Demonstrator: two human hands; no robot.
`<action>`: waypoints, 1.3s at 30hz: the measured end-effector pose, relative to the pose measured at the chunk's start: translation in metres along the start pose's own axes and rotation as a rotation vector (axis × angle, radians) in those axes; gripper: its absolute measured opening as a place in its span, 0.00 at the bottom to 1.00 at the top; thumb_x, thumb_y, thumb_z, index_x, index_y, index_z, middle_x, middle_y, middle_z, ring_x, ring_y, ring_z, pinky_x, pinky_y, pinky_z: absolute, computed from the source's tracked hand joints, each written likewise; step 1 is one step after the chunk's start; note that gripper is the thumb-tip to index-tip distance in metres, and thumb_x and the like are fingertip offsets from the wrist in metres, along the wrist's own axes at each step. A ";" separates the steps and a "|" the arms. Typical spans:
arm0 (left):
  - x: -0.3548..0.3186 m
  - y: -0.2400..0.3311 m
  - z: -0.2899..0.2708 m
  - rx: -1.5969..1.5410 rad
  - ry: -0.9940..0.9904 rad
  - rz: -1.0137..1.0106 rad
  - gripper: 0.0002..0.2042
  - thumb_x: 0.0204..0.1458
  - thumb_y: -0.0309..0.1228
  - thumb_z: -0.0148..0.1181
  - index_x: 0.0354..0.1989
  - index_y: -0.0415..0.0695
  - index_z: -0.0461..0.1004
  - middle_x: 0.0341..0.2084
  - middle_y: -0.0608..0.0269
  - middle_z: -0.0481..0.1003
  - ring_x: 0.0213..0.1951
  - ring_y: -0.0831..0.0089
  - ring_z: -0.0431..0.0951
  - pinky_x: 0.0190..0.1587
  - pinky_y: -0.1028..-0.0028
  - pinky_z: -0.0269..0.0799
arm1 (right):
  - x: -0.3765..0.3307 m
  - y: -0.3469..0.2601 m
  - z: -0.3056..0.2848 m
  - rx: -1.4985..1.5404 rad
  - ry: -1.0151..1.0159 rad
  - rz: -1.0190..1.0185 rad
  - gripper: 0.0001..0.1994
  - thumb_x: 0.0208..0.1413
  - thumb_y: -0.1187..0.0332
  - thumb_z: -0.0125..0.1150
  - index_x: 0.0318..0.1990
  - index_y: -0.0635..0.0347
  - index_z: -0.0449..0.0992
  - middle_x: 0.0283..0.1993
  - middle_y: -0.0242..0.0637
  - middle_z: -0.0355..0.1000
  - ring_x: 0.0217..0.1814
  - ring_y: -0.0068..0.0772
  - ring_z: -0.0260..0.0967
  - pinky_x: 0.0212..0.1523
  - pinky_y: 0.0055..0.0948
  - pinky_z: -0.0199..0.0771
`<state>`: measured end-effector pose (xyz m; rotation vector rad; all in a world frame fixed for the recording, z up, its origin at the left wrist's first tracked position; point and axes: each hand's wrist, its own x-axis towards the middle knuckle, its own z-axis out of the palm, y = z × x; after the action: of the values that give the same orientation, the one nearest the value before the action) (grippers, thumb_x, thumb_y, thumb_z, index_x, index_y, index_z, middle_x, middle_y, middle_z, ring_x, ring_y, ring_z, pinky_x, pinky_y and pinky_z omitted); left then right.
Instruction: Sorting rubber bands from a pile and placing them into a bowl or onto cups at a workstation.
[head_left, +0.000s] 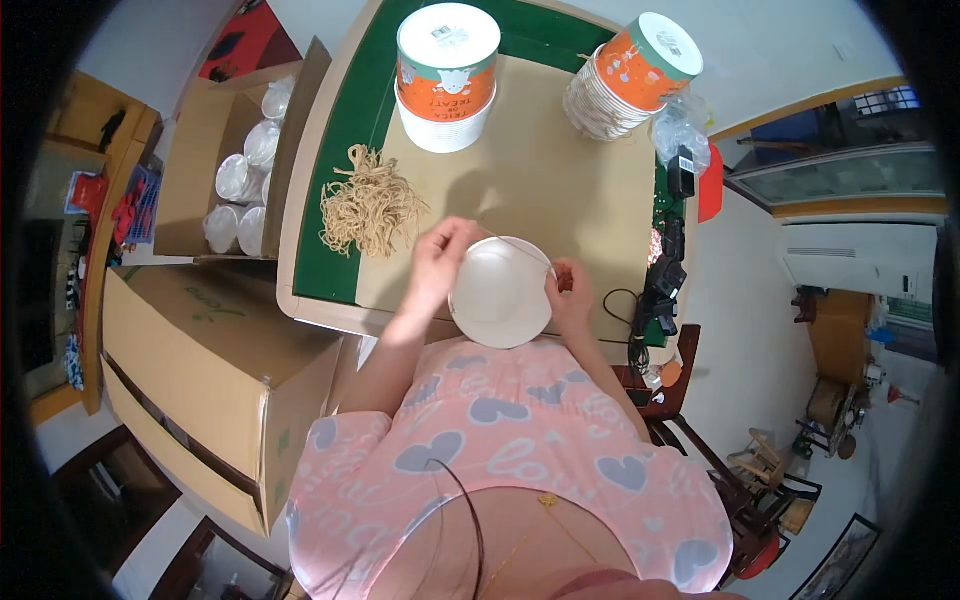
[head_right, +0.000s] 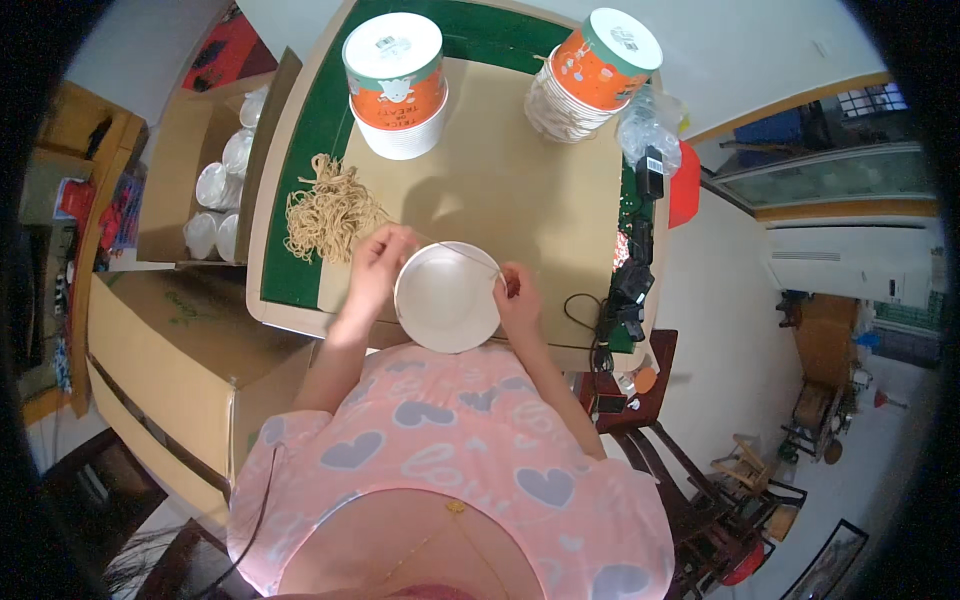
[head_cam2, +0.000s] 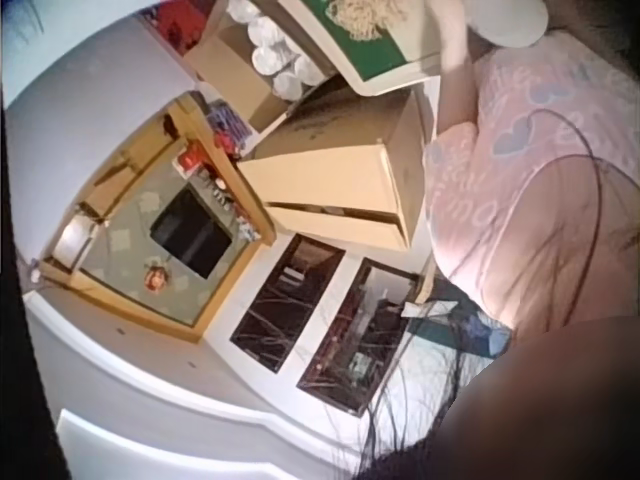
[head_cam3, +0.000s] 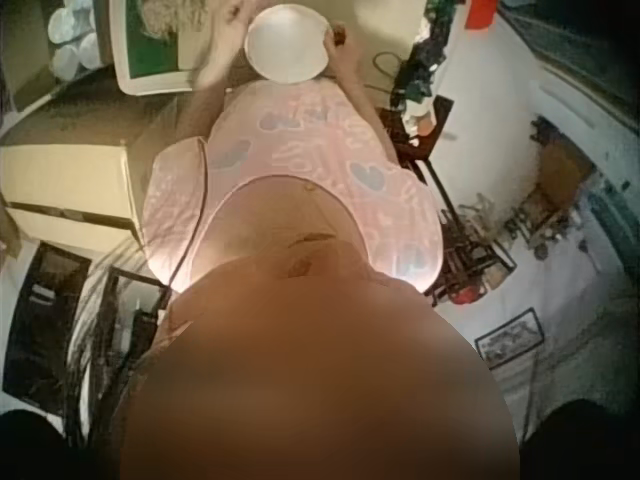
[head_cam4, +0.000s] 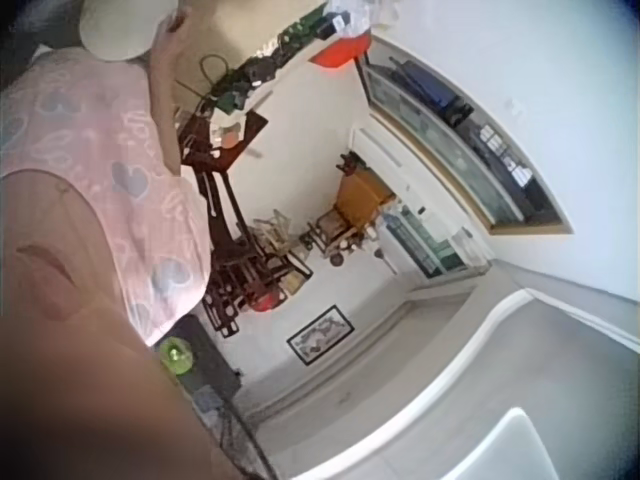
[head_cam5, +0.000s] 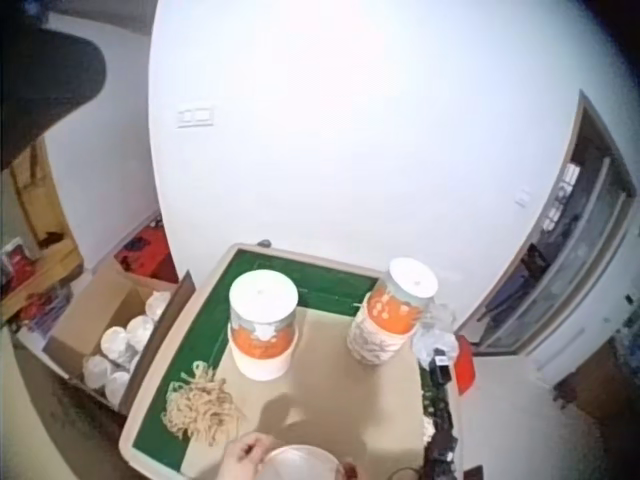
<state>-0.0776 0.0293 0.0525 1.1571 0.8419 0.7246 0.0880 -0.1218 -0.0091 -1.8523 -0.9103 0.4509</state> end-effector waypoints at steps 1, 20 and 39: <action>0.007 -0.011 -0.013 0.090 0.021 -0.024 0.08 0.56 0.29 0.51 0.29 0.40 0.75 0.19 0.73 0.70 0.24 0.86 0.64 0.28 0.83 0.59 | -0.001 -0.003 0.000 -0.003 -0.017 0.047 0.10 0.48 0.77 0.58 0.40 0.62 0.71 0.26 0.33 0.66 0.25 0.23 0.63 0.29 0.22 0.66; 0.002 -0.046 0.062 1.052 -0.342 0.442 0.08 0.43 0.28 0.57 0.32 0.42 0.73 0.31 0.55 0.71 0.32 0.57 0.75 0.31 0.61 0.72 | -0.004 -0.011 0.002 -0.147 -0.101 0.043 0.11 0.50 0.76 0.58 0.43 0.59 0.71 0.25 0.29 0.63 0.23 0.19 0.60 0.26 0.20 0.64; 0.001 0.009 0.024 0.735 -0.064 0.269 0.14 0.46 0.29 0.62 0.43 0.44 0.73 0.29 0.60 0.69 0.30 0.70 0.73 0.31 0.72 0.68 | 0.000 0.000 -0.008 -0.219 -0.137 0.226 0.11 0.50 0.70 0.57 0.42 0.57 0.71 0.32 0.40 0.68 0.33 0.34 0.68 0.35 0.34 0.69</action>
<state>-0.0569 0.0215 0.0655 1.9688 0.9382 0.5992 0.0930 -0.1266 -0.0055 -2.1578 -0.8722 0.6455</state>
